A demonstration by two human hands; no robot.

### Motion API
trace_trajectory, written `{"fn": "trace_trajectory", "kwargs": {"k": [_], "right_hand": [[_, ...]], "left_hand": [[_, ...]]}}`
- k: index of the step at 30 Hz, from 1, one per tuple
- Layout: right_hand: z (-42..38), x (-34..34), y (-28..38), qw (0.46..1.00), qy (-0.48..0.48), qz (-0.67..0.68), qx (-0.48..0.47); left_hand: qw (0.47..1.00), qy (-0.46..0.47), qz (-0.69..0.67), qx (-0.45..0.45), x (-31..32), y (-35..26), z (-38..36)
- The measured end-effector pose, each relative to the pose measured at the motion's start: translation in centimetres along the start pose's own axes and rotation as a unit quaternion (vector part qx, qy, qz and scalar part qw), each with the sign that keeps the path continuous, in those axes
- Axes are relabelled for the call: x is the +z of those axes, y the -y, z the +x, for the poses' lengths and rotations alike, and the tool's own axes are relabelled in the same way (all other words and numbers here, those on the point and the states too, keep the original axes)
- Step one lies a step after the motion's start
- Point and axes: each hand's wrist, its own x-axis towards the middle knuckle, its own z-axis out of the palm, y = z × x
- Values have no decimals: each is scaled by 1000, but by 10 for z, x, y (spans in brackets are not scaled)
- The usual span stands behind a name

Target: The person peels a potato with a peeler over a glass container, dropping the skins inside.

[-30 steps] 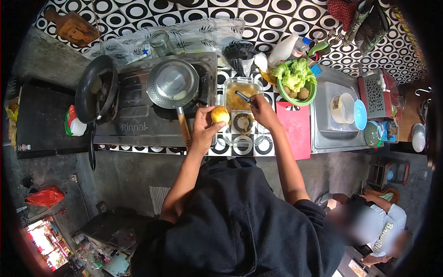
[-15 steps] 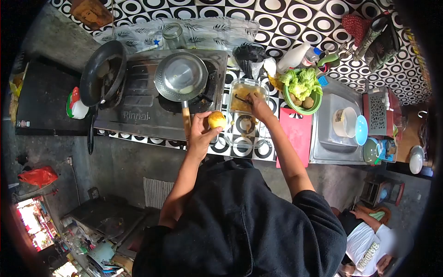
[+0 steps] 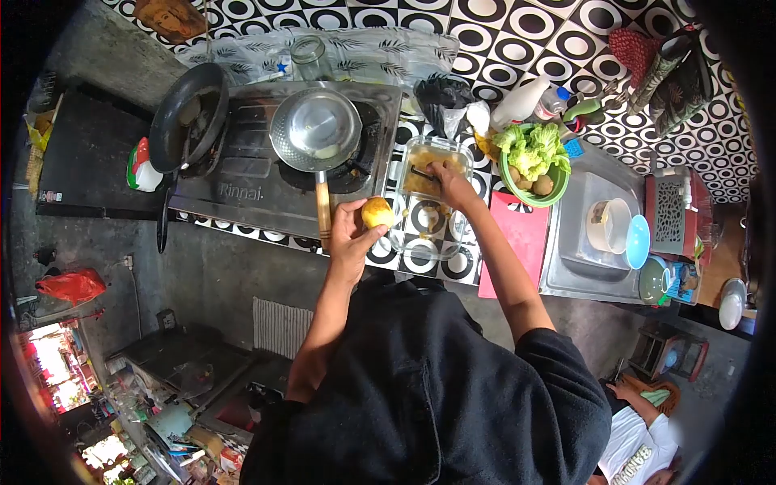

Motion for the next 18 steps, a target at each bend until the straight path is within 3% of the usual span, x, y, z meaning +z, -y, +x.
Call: {"fn": "trace_trajectory", "kwargs": {"k": [18], "right_hand": [[10,-2,-22,996,59,-54,-28]], "left_hand": [[999,-37,-14,13,8,10,-7]]}}
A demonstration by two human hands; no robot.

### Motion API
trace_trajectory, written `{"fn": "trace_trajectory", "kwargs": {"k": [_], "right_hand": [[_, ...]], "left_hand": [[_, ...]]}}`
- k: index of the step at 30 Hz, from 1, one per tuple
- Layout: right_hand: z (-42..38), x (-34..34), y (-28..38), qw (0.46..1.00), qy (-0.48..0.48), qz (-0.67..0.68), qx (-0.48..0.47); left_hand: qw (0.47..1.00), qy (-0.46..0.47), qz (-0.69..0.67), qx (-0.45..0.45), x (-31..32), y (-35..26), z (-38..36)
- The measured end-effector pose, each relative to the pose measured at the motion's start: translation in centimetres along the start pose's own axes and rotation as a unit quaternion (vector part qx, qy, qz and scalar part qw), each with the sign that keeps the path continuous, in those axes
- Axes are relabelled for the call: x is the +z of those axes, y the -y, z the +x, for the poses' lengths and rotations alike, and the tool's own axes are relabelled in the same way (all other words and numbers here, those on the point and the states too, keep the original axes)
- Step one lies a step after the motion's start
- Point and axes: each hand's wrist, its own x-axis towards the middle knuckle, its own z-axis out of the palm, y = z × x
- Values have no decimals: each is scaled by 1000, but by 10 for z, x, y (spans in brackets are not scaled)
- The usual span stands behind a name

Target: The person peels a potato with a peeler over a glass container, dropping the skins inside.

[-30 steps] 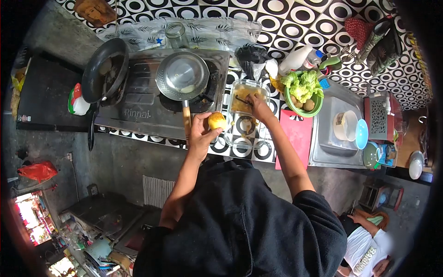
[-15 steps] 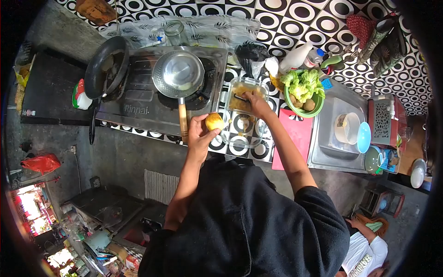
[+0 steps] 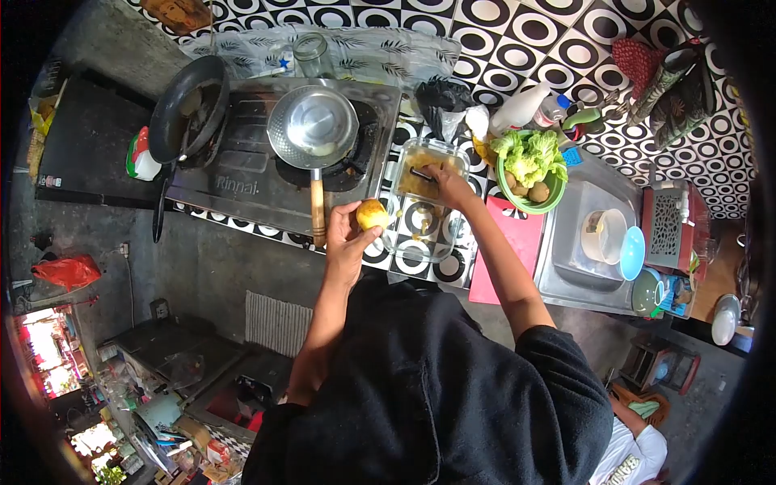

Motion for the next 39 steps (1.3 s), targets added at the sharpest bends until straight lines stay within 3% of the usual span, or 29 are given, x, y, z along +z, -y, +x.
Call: {"fn": "trace_trajectory", "kwargs": {"k": [8,13,19,25,28,37,39], "right_hand": [[1,15,-17,999,-37,15,-1],[-2,2,-8,1000,-25,10,-13],[-3,-11,7,999,34,-11,36],[2,7,-12,999,7,-39,-9],[-2,0,2,998,5,-27,53],[-1,11,-9,995,-70,-25,-68],[1,12,-9,998,-59,0,-26]], "left_hand": [[1000,7,8,2,2,-1,4],[1000,4,7,-9,0,-3,4],[1000,-5,12,-14,-2,-6,3],[1000,2,12,-15,-8,-7,3],[1000,8,10,-15,-8,-10,2],[1000,13,17,-24,-19,-14,4],[999,15,20,-24,-22,-13,6]]}}
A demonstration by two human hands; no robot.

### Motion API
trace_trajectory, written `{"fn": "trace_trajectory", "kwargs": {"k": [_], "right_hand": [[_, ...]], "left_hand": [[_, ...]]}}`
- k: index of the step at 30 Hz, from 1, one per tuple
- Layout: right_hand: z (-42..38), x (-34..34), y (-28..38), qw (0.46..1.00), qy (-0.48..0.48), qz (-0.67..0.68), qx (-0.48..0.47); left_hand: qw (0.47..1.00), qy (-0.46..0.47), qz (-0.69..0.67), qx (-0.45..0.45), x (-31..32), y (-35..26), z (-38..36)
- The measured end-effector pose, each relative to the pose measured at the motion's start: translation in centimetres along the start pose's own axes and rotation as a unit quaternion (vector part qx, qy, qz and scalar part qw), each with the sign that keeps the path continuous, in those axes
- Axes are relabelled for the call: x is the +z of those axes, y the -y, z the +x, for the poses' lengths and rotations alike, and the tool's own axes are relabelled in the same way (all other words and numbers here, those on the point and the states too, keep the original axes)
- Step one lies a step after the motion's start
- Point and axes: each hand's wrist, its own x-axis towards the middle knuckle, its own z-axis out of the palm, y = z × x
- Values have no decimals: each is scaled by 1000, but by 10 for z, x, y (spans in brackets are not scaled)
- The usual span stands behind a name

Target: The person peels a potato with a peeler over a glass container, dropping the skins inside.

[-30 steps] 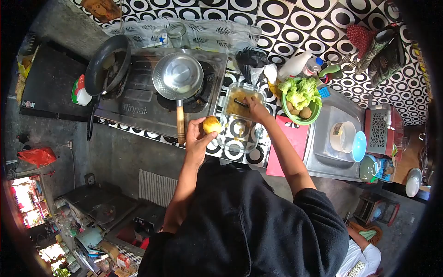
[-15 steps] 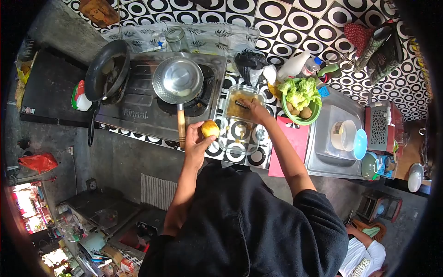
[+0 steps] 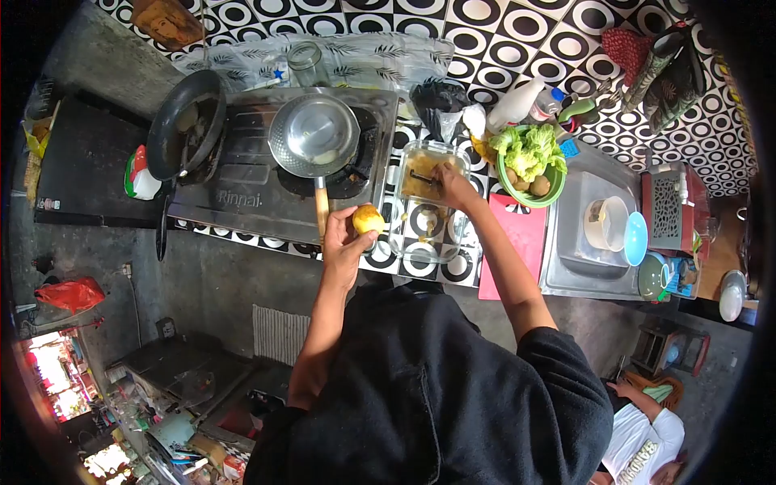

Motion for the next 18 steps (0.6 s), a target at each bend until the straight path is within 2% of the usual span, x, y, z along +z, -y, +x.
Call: {"fn": "trace_trajectory", "kwargs": {"k": [2,5,8,11,18], "right_hand": [[-1,-3,4,998,2,33,44],[-6,-8,9,998,-49,36,9],[-7,-18,17,998,-58,28,2],[-7,-26,22,994,-44,89,47],[-4,-26,23,995,-29,67,66]], "left_hand": [[1000,5,2,0,-2,-1,2],[1000,14,2,-3,-6,-2,5],[1000,18,9,-7,-9,-4,7],[1000,26,7,-12,-12,-5,10],[999,42,3,-21,-11,-4,17]]}}
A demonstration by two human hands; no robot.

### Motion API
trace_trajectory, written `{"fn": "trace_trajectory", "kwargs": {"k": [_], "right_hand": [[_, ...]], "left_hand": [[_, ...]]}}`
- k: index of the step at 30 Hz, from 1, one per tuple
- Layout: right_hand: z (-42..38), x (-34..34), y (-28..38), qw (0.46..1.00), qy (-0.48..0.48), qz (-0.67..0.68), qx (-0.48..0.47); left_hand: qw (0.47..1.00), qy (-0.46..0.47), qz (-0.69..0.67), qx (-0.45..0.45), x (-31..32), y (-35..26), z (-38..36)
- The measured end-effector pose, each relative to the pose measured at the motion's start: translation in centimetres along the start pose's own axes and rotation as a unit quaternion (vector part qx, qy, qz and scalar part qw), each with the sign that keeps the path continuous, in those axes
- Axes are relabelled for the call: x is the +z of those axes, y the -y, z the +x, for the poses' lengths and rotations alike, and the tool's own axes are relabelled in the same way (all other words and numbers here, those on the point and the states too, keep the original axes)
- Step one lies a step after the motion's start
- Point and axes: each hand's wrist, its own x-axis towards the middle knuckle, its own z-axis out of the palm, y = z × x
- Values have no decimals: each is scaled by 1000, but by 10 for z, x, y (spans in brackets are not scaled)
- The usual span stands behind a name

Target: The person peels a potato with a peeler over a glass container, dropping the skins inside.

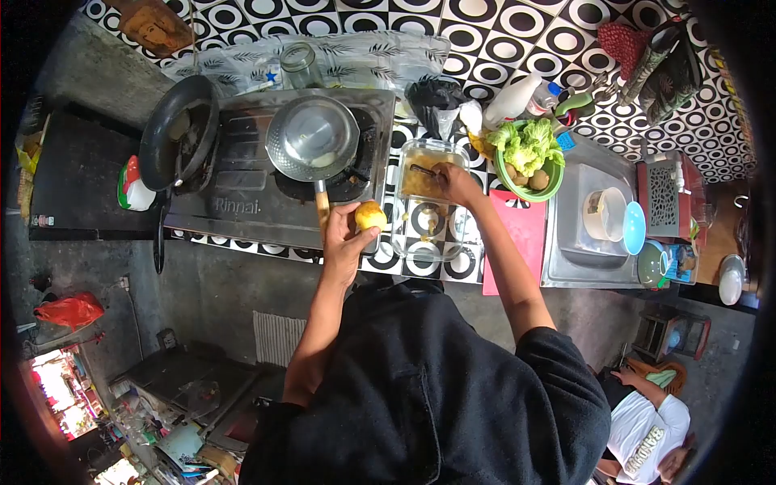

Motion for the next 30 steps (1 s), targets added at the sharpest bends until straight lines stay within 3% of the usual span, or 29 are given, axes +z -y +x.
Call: {"fn": "trace_trajectory", "kwargs": {"k": [5,17,20,30], "right_hand": [[4,5,-7,999,-13,5,-40],[8,1,-15,999,26,-15,-26],[12,1,-20,996,74,-50,-17],[13,-4,-19,996,82,-44,-12]], "left_hand": [[1000,-9,-7,2,2,4,-1],[998,-56,-18,5,17,12,-14],[998,-66,-18,9,20,18,-18],[997,-75,-23,12,33,18,-24]]}}
